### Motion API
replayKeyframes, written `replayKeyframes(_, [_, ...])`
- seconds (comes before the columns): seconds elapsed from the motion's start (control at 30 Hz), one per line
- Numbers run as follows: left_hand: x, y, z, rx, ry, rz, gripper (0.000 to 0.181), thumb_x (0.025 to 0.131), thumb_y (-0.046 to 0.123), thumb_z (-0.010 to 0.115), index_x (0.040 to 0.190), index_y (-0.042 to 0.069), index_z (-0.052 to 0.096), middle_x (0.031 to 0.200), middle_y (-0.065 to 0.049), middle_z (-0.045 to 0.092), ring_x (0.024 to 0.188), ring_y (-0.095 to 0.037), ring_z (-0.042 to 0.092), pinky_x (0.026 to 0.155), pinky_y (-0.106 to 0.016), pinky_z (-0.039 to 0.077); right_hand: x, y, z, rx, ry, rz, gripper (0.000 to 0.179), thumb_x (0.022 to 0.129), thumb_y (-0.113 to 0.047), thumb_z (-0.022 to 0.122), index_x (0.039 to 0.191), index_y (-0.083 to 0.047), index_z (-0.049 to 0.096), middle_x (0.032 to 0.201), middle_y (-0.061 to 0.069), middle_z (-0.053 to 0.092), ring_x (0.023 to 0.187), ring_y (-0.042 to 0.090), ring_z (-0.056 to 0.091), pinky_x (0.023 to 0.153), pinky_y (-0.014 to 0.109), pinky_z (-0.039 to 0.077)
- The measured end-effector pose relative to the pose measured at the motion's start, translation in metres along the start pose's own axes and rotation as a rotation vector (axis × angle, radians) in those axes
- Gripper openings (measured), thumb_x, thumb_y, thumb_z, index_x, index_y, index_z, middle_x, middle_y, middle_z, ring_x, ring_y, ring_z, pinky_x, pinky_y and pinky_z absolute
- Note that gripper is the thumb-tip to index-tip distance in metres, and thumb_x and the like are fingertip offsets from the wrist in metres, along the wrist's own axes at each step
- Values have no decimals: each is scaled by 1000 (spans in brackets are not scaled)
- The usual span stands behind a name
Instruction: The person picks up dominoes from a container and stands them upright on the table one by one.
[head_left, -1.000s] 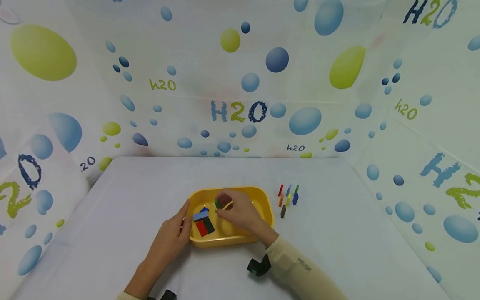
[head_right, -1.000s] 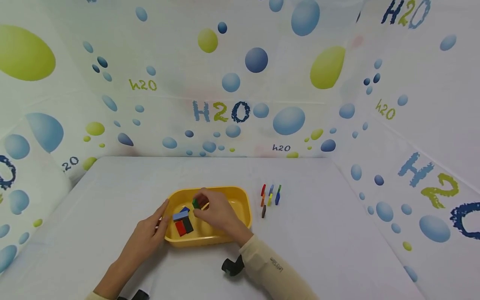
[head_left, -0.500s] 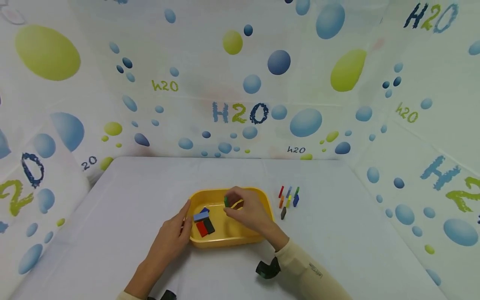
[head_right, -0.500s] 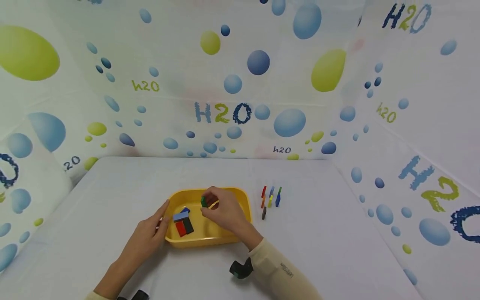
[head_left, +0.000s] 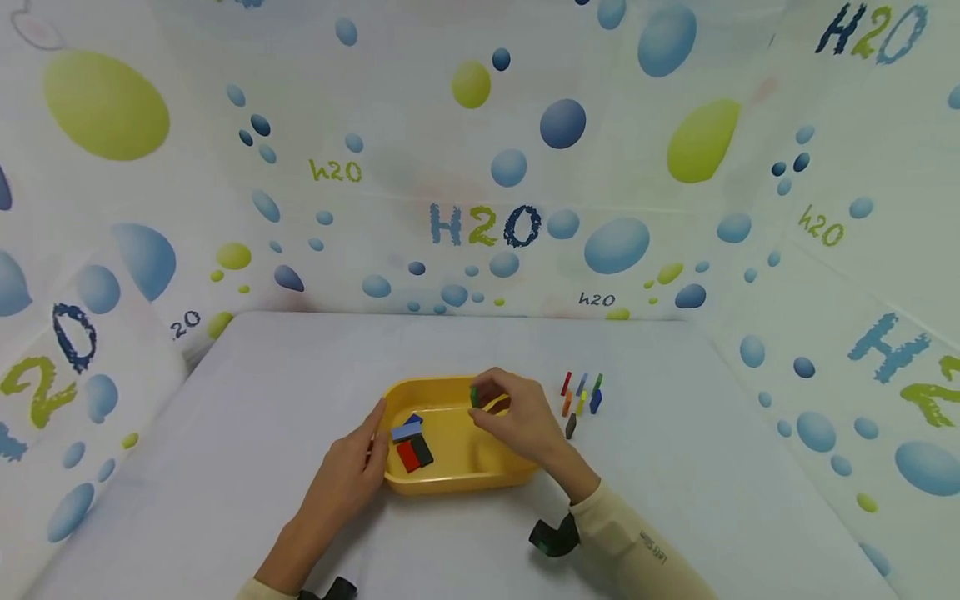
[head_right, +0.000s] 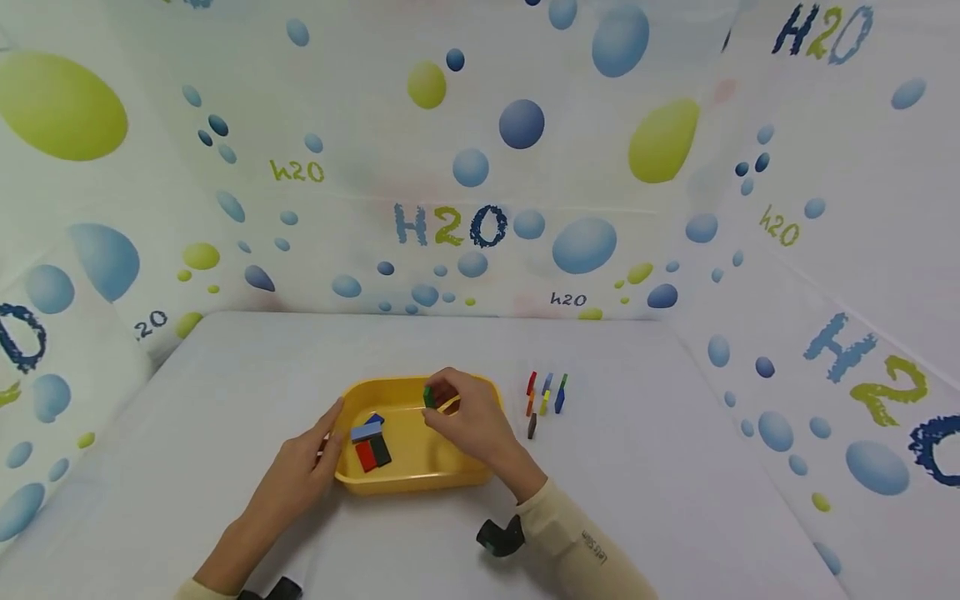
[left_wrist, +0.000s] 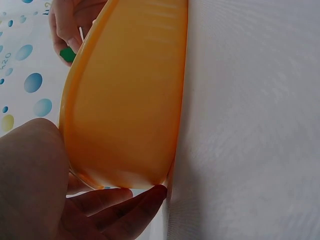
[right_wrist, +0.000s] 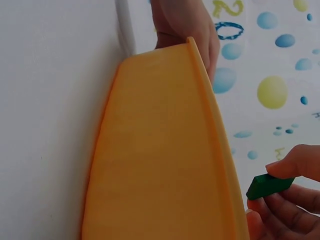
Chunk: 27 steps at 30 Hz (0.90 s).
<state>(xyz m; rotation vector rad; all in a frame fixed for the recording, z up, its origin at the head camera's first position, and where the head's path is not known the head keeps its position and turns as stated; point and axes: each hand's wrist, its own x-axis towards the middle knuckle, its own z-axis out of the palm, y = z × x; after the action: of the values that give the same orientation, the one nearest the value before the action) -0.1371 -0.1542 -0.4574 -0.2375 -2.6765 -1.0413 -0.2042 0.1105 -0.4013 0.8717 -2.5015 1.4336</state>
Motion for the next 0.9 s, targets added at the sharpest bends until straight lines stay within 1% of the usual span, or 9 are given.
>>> replayKeyframes(0.1, [1, -1, 0, 5, -1, -5, 54, 106, 10, 53, 158, 0, 41, 87, -4, 63, 70, -12, 52, 66, -29, 52, 0, 0, -4, -2, 13, 1, 28, 89, -5, 81, 114, -9, 70, 98, -1, 72, 90, 16, 68, 80, 39, 60])
replayKeyframes(0.27, [2, 0, 0, 8, -10, -10, 54, 107, 11, 53, 158, 0, 41, 79, 1, 57, 70, -12, 51, 66, -29, 51, 0, 3, -10, -8, 32, 2, 29, 89, -6, 81, 115, -6, 70, 99, -1, 72, 89, 17, 68, 79, 40, 60])
replayKeyframes(0.5, [2, 0, -2, 4, -22, -19, 55, 107, 12, 52, 159, 0, 40, 85, -2, 61, 70, -13, 51, 67, -29, 52, -3, 8, -16, -10, 46, 33, 29, 89, -7, 81, 117, -5, 70, 100, -1, 73, 90, 17, 68, 80, 40, 60])
replayKeyframes(0.7, [2, -1, 0, 6, -29, -20, 55, 107, 12, 52, 159, 1, 39, 77, 1, 54, 69, -13, 50, 65, -29, 50, -4, 10, -22, -18, 73, 22, 29, 88, -5, 81, 115, -3, 70, 97, -2, 73, 88, 17, 68, 77, 37, 60])
replayKeyframes(0.9, [3, -1, 0, -3, -32, -25, 55, 107, 12, 52, 159, 1, 39, 76, 1, 53, 68, -13, 50, 64, -28, 50, -5, 11, -27, -10, 77, 31, 28, 88, -6, 81, 114, -3, 70, 96, -2, 73, 87, 16, 68, 75, 34, 59])
